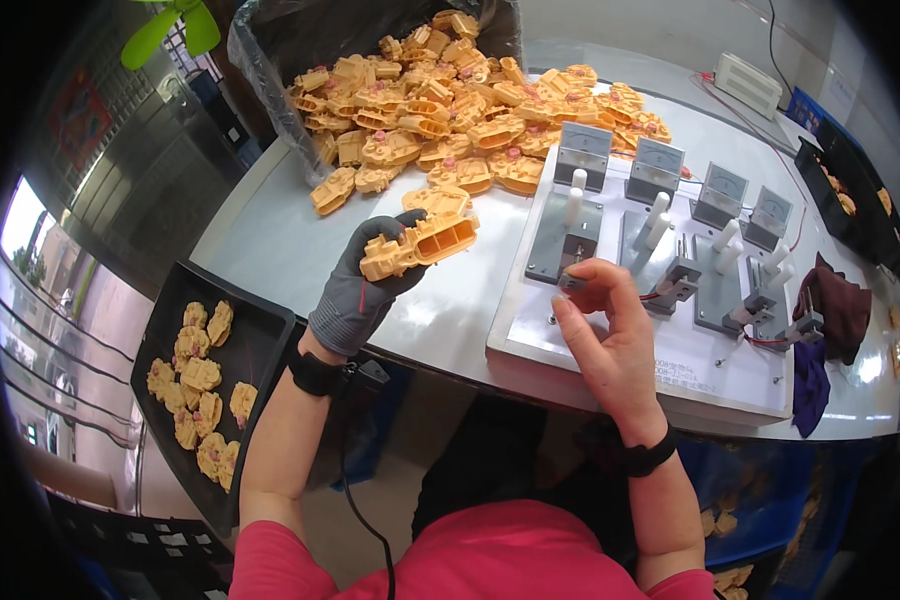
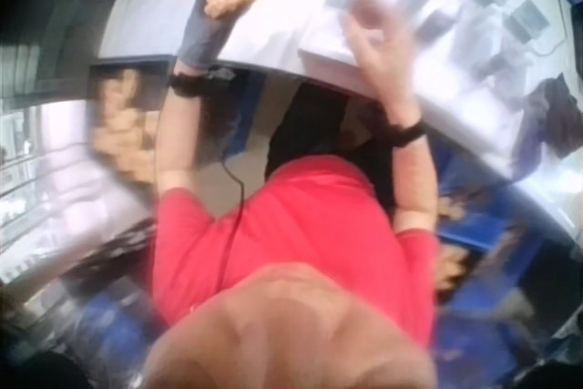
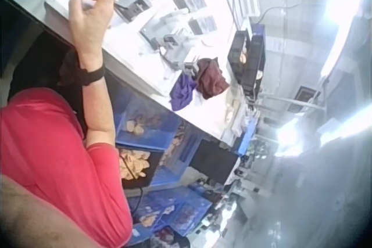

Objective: The person places yellow plastic components into a testing jig on a workbench. They connect wires to the components and operate a switch to run a test, then remove the components and place them into a bin. The process is repeated for multiple units.

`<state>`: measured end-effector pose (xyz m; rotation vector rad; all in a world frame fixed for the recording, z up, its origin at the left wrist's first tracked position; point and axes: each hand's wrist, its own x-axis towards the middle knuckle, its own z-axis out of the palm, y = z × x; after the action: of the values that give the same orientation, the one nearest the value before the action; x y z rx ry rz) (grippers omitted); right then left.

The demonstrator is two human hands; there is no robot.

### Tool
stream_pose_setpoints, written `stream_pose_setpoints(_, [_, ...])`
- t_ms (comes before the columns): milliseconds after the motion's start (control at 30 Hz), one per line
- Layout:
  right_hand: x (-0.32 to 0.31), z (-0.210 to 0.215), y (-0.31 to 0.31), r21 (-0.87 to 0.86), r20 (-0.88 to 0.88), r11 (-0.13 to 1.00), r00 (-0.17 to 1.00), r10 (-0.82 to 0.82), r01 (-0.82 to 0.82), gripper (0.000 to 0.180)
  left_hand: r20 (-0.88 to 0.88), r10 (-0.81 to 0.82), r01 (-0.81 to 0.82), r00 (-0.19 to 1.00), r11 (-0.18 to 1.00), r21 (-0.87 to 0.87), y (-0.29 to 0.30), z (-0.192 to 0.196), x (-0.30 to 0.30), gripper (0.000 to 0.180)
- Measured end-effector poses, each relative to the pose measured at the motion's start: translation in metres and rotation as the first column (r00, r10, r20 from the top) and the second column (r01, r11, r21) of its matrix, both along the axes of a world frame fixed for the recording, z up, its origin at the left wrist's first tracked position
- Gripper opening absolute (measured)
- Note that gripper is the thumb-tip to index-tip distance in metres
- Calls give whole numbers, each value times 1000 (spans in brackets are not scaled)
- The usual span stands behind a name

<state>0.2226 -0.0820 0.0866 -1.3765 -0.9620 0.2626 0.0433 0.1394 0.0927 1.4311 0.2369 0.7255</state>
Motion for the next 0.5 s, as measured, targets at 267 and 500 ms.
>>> stream_pose_setpoints(267, [1, 3, 0, 38, 66, 999, 998, 9, -11, 32, -32, -92, 91, 995, 995, -29, 10, 16, 30, 48])
stream_pose_setpoints(500, [1, 5, -2, 50, 114, 999, 993, 14, -20, 33, -163, 67, 31, 984, 845, 534, 29, 28, 81, 37])
